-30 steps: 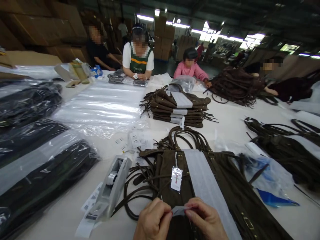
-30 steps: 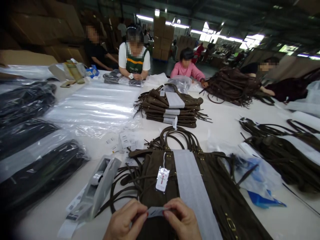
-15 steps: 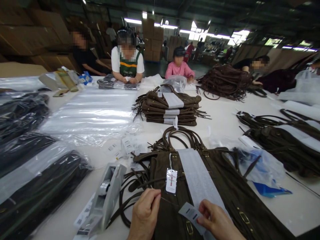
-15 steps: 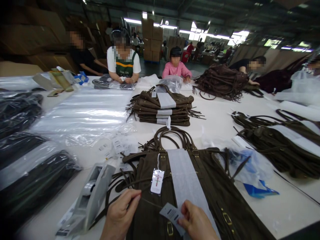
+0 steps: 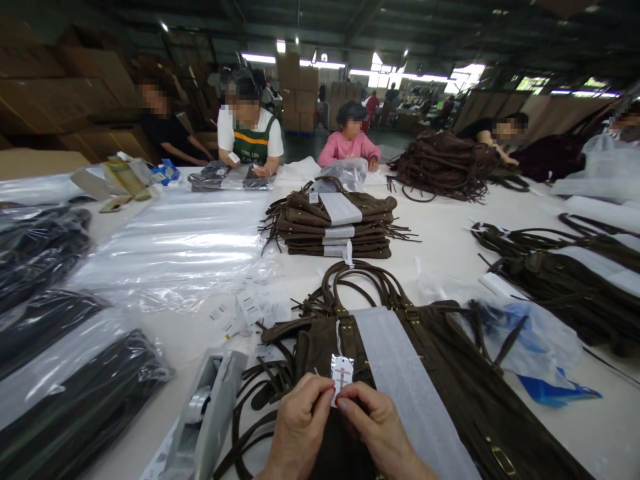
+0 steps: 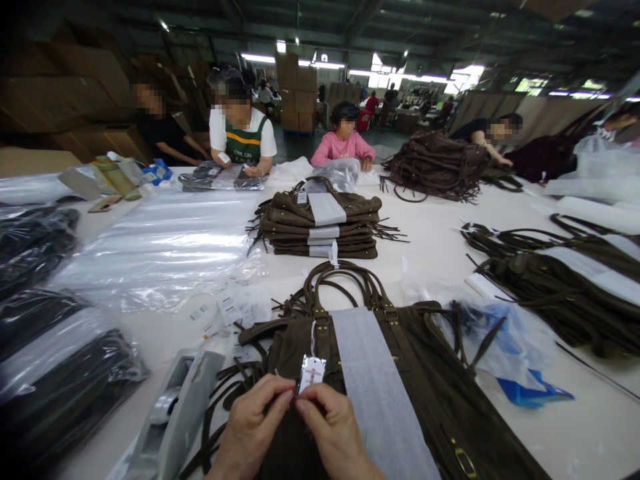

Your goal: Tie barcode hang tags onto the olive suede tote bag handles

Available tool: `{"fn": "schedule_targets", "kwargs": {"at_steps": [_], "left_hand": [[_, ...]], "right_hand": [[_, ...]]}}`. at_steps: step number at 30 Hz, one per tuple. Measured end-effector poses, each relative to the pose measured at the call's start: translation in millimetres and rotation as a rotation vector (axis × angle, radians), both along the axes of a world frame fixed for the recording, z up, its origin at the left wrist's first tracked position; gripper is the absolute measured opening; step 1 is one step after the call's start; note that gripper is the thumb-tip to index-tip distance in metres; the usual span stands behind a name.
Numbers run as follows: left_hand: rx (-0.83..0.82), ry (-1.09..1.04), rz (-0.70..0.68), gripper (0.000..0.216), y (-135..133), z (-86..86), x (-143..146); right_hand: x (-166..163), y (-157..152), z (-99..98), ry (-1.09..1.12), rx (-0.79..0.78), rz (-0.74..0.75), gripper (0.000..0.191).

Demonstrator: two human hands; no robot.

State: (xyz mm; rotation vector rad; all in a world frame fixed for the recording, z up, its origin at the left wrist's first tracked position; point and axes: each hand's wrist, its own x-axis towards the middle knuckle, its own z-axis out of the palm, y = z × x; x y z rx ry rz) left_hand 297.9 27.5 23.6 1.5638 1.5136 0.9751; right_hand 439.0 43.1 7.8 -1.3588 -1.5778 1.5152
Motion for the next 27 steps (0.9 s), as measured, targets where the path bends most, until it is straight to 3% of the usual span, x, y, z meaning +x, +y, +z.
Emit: {"fn": "schedule_targets", "kwargs": {"at_steps": [3, 6, 8, 11, 13, 19, 27], "left_hand": [[-0.091, -0.136, 0.026, 0.023, 22, -7.8, -1], [-0.122, -0.150, 0.166, 0.034, 55, -23.2, -3], [-0.098, 0.026, 0.209, 0.030, 81, -36.0, -1], [-0.119, 0.405, 0.133, 0.026, 116, -53.2, 7], [-0.158, 0.542, 0.092, 0.025, 131, -60.9, 14], [-0.259, 0.513, 0.094, 0.025, 144, -71.9, 19], [-0.197, 0.335, 0.057, 0.027, 149, -84.9, 11]], "right_hand": [[9, 18, -5.0, 0.036, -0.006, -0.121, 0.024], [21, 43, -7.9, -0.018, 0.030, -0.211, 0.023], [29, 61, -10.8, -0.089, 0.087, -0.221, 0.022], [36, 84, -16.5, -0.258, 0.237, -0.183, 0.021], [38, 95, -20.0, -0.427, 0.333, -0.144, 0.021], [38, 111, -25.4, -0.842, 0.405, -0.013, 0.023], [15, 127, -36.1, -0.758, 0.363, 0.023, 0.020]]}}
